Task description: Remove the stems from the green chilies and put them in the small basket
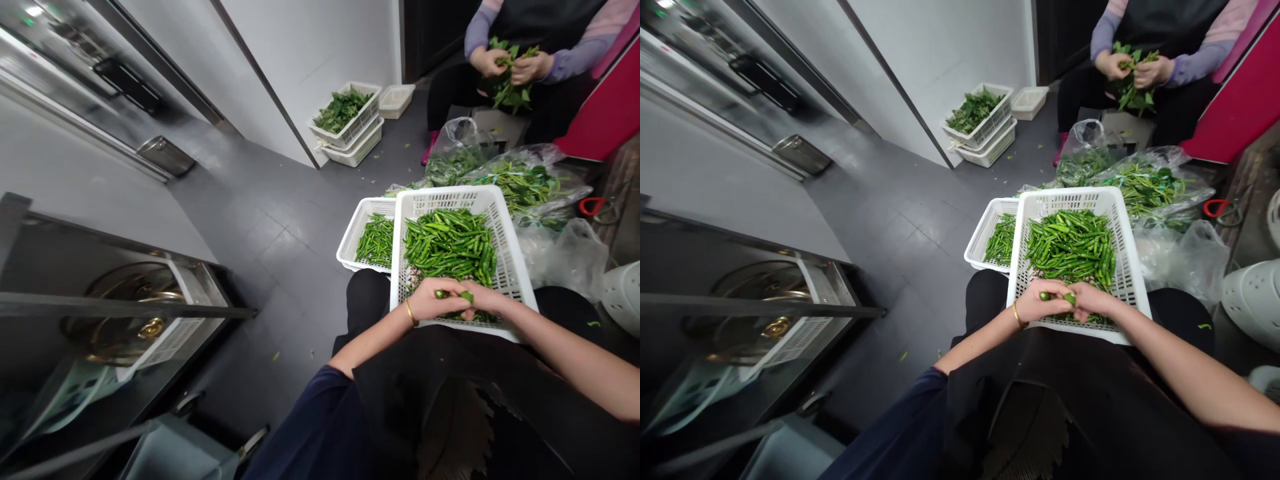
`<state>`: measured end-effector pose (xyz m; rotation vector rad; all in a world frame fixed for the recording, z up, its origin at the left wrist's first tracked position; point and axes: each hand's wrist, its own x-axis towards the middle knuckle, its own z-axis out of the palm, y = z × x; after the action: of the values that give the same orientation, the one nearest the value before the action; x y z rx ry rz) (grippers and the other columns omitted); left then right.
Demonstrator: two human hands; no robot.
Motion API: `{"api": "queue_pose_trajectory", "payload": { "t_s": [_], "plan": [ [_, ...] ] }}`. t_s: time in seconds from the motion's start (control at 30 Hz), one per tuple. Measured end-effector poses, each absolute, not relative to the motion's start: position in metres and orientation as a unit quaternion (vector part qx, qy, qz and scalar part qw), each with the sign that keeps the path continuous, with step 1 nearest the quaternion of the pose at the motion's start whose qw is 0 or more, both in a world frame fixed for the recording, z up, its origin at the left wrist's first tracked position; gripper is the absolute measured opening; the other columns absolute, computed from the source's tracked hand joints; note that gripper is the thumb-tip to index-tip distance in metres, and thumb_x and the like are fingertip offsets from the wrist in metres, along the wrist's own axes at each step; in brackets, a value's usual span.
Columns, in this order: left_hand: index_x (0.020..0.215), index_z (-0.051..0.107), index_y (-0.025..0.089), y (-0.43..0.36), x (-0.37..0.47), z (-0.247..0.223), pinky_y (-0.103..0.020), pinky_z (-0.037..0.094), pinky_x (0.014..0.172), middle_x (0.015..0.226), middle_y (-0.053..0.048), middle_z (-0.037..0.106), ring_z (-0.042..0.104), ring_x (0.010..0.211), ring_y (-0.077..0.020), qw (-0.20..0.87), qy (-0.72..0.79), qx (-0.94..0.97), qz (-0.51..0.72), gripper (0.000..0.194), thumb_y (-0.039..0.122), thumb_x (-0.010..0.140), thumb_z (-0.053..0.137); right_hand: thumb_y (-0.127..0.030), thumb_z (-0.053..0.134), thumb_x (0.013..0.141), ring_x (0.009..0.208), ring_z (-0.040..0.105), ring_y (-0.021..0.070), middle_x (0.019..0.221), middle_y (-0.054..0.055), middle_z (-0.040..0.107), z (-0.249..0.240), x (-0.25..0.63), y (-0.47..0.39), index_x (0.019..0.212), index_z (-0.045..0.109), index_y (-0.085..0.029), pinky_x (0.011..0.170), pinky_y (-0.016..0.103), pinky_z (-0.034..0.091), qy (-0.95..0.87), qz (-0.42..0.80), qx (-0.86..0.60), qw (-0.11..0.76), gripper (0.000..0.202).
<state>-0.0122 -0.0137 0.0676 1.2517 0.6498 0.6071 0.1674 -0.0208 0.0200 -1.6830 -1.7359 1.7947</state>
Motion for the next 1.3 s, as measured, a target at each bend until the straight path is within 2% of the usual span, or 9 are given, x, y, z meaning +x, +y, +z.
{"api": "queue_pose_trajectory", "payload": {
  "t_s": [0.13, 0.23, 0.4, 0.57, 0.73, 0.93, 1.0, 1.17, 1.3],
  "plan": [
    [0.065, 0.055, 0.013, 0.001, -0.022, 0.06, -0.02, 0.027, 0.043, 0.057, -0.002, 0.05, 0.042, 0.049, -0.0071, 0.83, 0.334, 0.296, 0.335, 0.041, 0.054, 0.069, 0.056, -0.045, 0.055, 0.076, 0.082, 0.064, 0.0276, 0.097, 0.015, 0.064, 0.024, 0.184, 0.011, 0.106, 0.057, -0.016, 0.064, 0.035, 0.047, -0.737, 0.206, -0.64, -0.059, 0.042],
    [0.078, 0.057, 0.013, 0.009, -0.026, 0.045, -0.018, 0.029, 0.043, 0.068, -0.006, 0.057, 0.053, 0.058, -0.0105, 0.861, 0.338, 0.213, 0.314, 0.037, 0.049, 0.07, 0.055, -0.032, 0.041, 0.087, 0.085, 0.064, 0.0293, 0.108, 0.022, 0.059, 0.025, 0.193, 0.038, 0.111, 0.055, -0.012, 0.065, 0.037, 0.046, -0.736, 0.066, -0.665, -0.105, 0.035],
    [0.076, 0.054, 0.014, 0.008, -0.015, 0.026, -0.018, 0.029, 0.04, 0.056, 0.004, 0.049, 0.043, 0.043, -0.0049, 0.82, 0.402, 0.295, 0.281, 0.037, 0.036, 0.057, 0.076, -0.029, 0.043, 0.083, 0.078, 0.065, 0.0237, 0.089, 0.016, 0.066, 0.023, 0.2, 0.039, 0.088, 0.059, -0.014, 0.065, 0.032, 0.046, -0.728, 0.143, -0.668, -0.052, 0.023],
    [0.084, 0.057, 0.015, 0.005, 0.003, 0.019, -0.017, 0.028, 0.037, 0.05, 0.007, 0.048, 0.038, 0.037, -0.0036, 0.72, 0.471, 0.46, 0.22, 0.043, 0.037, 0.054, 0.078, -0.04, 0.04, 0.083, 0.051, 0.059, 0.0151, 0.058, 0.004, 0.063, 0.028, 0.185, -0.007, 0.075, 0.053, -0.019, 0.051, 0.026, 0.046, -0.594, 0.5, -0.614, 0.141, 0.026],
    [0.075, 0.054, 0.014, -0.006, 0.007, 0.017, -0.018, 0.032, 0.04, 0.05, 0.007, 0.048, 0.041, 0.039, -0.0043, 0.692, 0.451, 0.547, 0.133, 0.03, 0.031, 0.061, 0.074, -0.043, 0.045, 0.079, 0.058, 0.059, 0.0167, 0.059, 0.005, 0.061, 0.032, 0.169, -0.027, 0.059, 0.049, -0.02, 0.056, 0.027, 0.044, -0.684, 0.418, -0.575, 0.167, 0.031],
    [0.079, 0.056, 0.012, -0.003, -0.007, 0.017, -0.018, 0.035, 0.047, 0.059, 0.006, 0.05, 0.041, 0.046, -0.0026, 0.654, 0.425, 0.587, 0.217, 0.023, 0.024, 0.065, 0.069, -0.051, 0.033, 0.085, 0.048, 0.056, 0.0153, 0.059, 0.005, 0.061, 0.014, 0.164, -0.012, 0.071, 0.053, -0.018, 0.048, 0.027, 0.044, -0.566, 0.564, -0.567, 0.2, 0.041],
    [0.086, 0.058, 0.012, -0.002, -0.011, 0.013, -0.019, 0.035, 0.044, 0.058, 0.006, 0.05, 0.04, 0.042, -0.0032, 0.668, 0.444, 0.561, 0.207, 0.027, 0.024, 0.065, 0.069, -0.046, 0.035, 0.086, 0.054, 0.059, 0.0165, 0.065, 0.008, 0.064, 0.009, 0.157, -0.008, 0.072, 0.055, -0.017, 0.052, 0.028, 0.045, -0.616, 0.505, -0.581, 0.166, 0.039],
    [0.091, 0.058, 0.011, -0.004, -0.017, -0.001, -0.018, 0.031, 0.038, 0.054, 0.003, 0.054, 0.041, 0.037, -0.005, 0.754, 0.461, 0.406, 0.233, 0.034, 0.024, 0.061, 0.07, -0.031, 0.035, 0.089, 0.078, 0.063, 0.0226, 0.095, 0.016, 0.065, 0.007, 0.151, 0.002, 0.091, 0.06, -0.013, 0.065, 0.031, 0.044, -0.794, 0.168, -0.584, -0.028, 0.03],
    [0.08, 0.056, 0.012, -0.001, -0.018, -0.003, -0.019, 0.039, 0.043, 0.061, -0.001, 0.059, 0.055, 0.048, -0.0101, 0.831, 0.412, 0.281, 0.246, 0.027, 0.018, 0.057, 0.068, -0.051, 0.044, 0.085, 0.084, 0.063, 0.0272, 0.098, 0.017, 0.065, 0.012, 0.174, 0.031, 0.109, 0.055, -0.013, 0.065, 0.033, 0.044, -0.746, 0.136, -0.644, -0.103, 0.046]
  ]
}}
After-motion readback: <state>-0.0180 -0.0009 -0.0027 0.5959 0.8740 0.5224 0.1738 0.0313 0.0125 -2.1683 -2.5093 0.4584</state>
